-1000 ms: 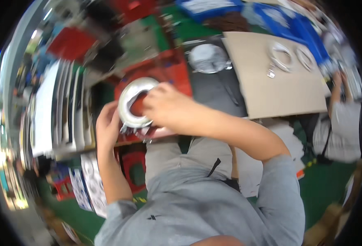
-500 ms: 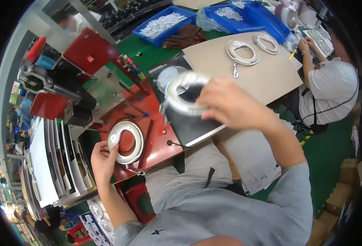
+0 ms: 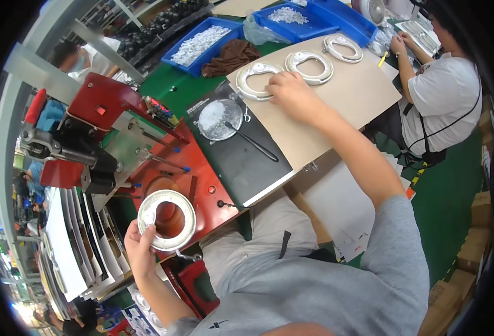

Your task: Apply lubricant to the inner groove of plastic rings using a brush and assemble them using a press machine.

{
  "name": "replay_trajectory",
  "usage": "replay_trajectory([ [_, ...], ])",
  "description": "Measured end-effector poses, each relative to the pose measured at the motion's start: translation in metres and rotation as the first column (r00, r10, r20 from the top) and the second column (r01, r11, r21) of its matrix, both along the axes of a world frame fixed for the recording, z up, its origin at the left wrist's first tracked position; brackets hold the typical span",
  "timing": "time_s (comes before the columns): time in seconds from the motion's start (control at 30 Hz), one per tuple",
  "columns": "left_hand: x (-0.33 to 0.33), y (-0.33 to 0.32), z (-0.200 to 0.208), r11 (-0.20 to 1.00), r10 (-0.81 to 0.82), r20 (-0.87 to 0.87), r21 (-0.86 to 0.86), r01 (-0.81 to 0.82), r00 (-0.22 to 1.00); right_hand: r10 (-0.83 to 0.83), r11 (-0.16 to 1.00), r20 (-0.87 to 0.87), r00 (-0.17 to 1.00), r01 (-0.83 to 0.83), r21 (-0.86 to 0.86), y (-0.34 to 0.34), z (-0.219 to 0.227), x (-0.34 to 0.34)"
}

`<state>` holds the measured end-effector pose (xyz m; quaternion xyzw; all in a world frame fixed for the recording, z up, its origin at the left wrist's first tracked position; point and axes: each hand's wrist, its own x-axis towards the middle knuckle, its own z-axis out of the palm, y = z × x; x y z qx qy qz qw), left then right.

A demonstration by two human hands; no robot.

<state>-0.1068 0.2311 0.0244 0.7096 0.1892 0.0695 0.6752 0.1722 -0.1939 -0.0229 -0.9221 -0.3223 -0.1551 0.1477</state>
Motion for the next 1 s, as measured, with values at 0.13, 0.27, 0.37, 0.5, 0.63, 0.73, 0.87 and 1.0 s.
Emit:
replay_trajectory([
  [0.13,-0.013,-0.041,0.001,0.986,-0.058,0.134,-0.145,0.078,0.989,0.064,0.947,0.051,0.997,-0.077,0.313,0.008,0.020,-0.079],
  [0.27,0.022,-0.129,0.008,0.935,-0.108,0.254,-0.301,0.185,0.961,0.659,0.628,-0.622,0.423,0.145,0.764,-0.003,0.030,-0.165],
  [0.37,0.049,-0.181,-0.013,0.921,-0.283,0.209,-0.213,0.326,0.936,0.749,0.404,-0.557,0.359,0.418,0.814,-0.019,0.033,-0.197],
  [0.5,0.081,-0.252,-0.016,0.771,-0.526,0.170,-0.318,0.552,0.833,0.467,0.247,-0.620,0.631,0.580,0.776,-0.072,0.017,-0.185],
  [0.63,0.083,-0.293,-0.024,0.633,-0.677,0.276,-0.255,0.731,0.682,0.140,0.121,-0.605,0.784,0.593,0.796,-0.145,0.008,-0.160],
  [0.73,0.058,-0.289,-0.054,0.502,-0.832,0.205,-0.116,0.857,0.515,-0.007,0.055,-0.639,0.769,0.638,0.768,-0.204,0.002,-0.127],
  [0.87,0.018,-0.272,-0.073,0.402,-0.916,-0.019,-0.079,0.912,0.402,-0.233,0.129,-0.676,0.699,0.712,0.691,-0.268,-0.025,-0.072],
  [1.0,-0.006,-0.243,-0.101,0.511,-0.852,-0.141,-0.010,0.859,0.505,-0.242,0.207,-0.750,0.615,0.788,0.579,-0.290,-0.031,-0.040],
])
